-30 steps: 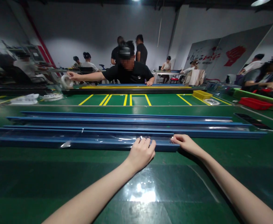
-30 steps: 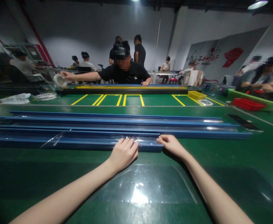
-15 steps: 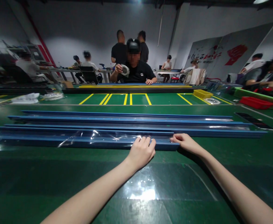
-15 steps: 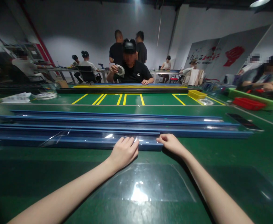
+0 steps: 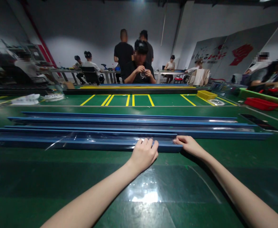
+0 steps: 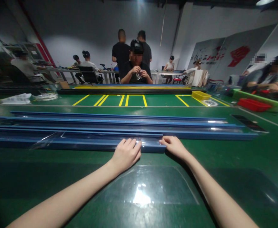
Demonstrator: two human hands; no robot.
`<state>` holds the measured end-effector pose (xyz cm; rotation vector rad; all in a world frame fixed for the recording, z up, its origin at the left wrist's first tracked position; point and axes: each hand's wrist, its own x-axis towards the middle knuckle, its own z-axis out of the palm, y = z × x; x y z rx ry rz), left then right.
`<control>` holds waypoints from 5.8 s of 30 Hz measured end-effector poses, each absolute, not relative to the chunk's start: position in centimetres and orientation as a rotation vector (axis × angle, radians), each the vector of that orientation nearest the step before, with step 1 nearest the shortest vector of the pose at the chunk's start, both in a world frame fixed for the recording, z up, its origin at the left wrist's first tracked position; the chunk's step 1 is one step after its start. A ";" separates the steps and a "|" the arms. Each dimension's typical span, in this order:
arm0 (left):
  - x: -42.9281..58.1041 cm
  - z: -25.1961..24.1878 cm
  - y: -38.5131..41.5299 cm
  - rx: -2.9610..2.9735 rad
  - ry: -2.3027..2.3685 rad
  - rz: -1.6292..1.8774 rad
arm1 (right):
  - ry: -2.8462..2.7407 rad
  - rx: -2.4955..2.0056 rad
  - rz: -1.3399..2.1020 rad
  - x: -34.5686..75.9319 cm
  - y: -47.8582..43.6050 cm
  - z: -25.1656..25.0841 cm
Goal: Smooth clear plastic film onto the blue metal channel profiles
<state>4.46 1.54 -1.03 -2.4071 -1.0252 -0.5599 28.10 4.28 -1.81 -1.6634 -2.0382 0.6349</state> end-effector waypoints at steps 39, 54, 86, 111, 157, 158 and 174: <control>4.2 -1.2 2.6 -2.491 -1.036 -0.688 | -1.958 -1.593 0.738 29.4 4.3 -2.1; 4.4 -1.2 2.3 -2.429 -1.200 -0.764 | -1.977 -1.600 0.709 29.3 4.2 -2.0; 4.3 -1.3 2.6 -2.498 -1.146 -0.698 | -2.299 -1.362 -0.025 23.8 0.9 0.5; 3.9 -1.1 2.1 -2.528 -0.998 -0.834 | -2.492 -1.604 -0.513 23.0 0.2 1.8; 4.1 -0.9 2.5 -2.469 -1.254 -0.674 | -2.550 -1.472 -0.486 26.9 0.7 1.1; 4.1 -0.9 2.5 -2.471 -1.258 -0.672 | -2.560 -1.462 -0.470 26.9 0.7 1.0; 4.2 -1.1 2.6 -2.397 -1.256 -0.691 | -2.485 -1.405 -0.322 25.9 0.7 0.9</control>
